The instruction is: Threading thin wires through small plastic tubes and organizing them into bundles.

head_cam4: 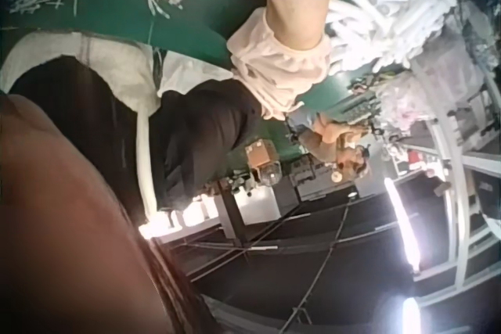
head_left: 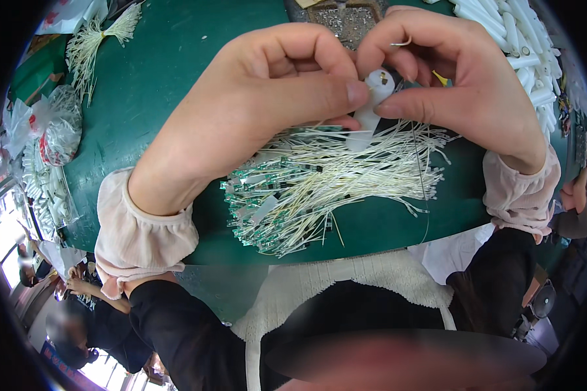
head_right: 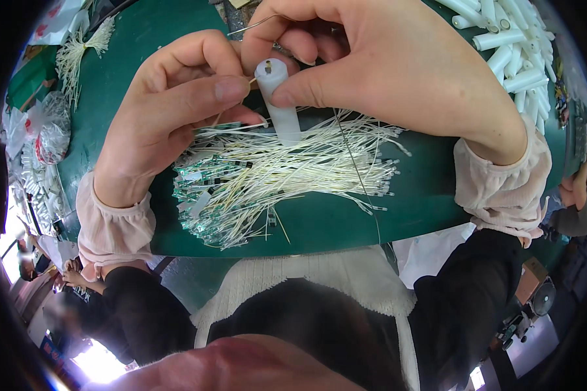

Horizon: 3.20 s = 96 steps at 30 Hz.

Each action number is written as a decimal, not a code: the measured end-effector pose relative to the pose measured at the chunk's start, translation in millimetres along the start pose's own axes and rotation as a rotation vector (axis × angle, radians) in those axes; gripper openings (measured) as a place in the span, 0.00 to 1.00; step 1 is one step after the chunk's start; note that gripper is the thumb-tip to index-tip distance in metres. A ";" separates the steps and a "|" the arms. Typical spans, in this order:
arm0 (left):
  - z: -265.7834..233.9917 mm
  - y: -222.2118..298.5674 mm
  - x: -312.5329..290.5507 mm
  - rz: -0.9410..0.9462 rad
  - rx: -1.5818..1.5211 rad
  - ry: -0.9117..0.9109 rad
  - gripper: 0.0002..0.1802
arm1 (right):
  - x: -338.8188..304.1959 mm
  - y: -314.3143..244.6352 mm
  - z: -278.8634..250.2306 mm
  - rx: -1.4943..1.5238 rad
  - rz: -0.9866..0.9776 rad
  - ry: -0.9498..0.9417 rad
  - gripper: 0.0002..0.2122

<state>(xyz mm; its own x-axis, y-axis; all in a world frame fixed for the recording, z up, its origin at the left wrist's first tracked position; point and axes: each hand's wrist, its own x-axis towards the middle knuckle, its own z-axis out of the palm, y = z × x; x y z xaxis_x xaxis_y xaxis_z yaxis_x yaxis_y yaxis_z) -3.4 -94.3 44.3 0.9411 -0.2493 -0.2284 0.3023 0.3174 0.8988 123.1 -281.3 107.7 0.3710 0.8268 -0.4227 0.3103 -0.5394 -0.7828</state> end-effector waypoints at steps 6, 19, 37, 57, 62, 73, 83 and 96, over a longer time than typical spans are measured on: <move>-3.4 -8.5 0.8 0.038 0.035 0.058 0.06 | 10.0 15.2 8.6 0.013 -0.111 0.009 0.13; -24.9 -22.7 20.2 0.244 -0.363 -0.218 0.02 | 5.3 27.7 9.0 0.212 -0.022 0.213 0.07; -19.1 -9.1 24.5 0.423 -0.206 -0.144 0.03 | 13.7 45.7 17.6 0.321 -0.292 0.288 0.07; -10.7 -5.9 5.1 -0.013 -0.319 0.206 0.03 | 17.0 20.2 10.2 0.254 -0.065 0.151 0.13; -21.1 -16.2 7.8 0.152 -0.221 0.122 0.03 | 19.2 35.8 22.1 0.241 -0.173 0.220 0.13; -19.7 -11.1 7.5 0.383 0.120 0.127 0.04 | 18.9 22.3 29.0 0.217 -0.181 0.238 0.13; -4.6 8.3 -4.8 0.242 0.291 0.325 0.04 | 21.7 29.6 19.1 0.134 -0.196 0.222 0.14; 3.3 16.6 -6.3 0.235 0.559 0.428 0.06 | 18.3 19.4 8.1 0.344 0.000 0.096 0.13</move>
<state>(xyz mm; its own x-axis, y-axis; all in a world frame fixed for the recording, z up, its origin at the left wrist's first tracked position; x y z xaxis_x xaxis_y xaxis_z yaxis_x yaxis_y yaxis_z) -4.8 -90.5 61.9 0.9827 0.1826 -0.0294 0.0706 -0.2235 0.9721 128.9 -275.4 81.0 0.4569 0.7991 -0.3908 0.0037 -0.4410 -0.8975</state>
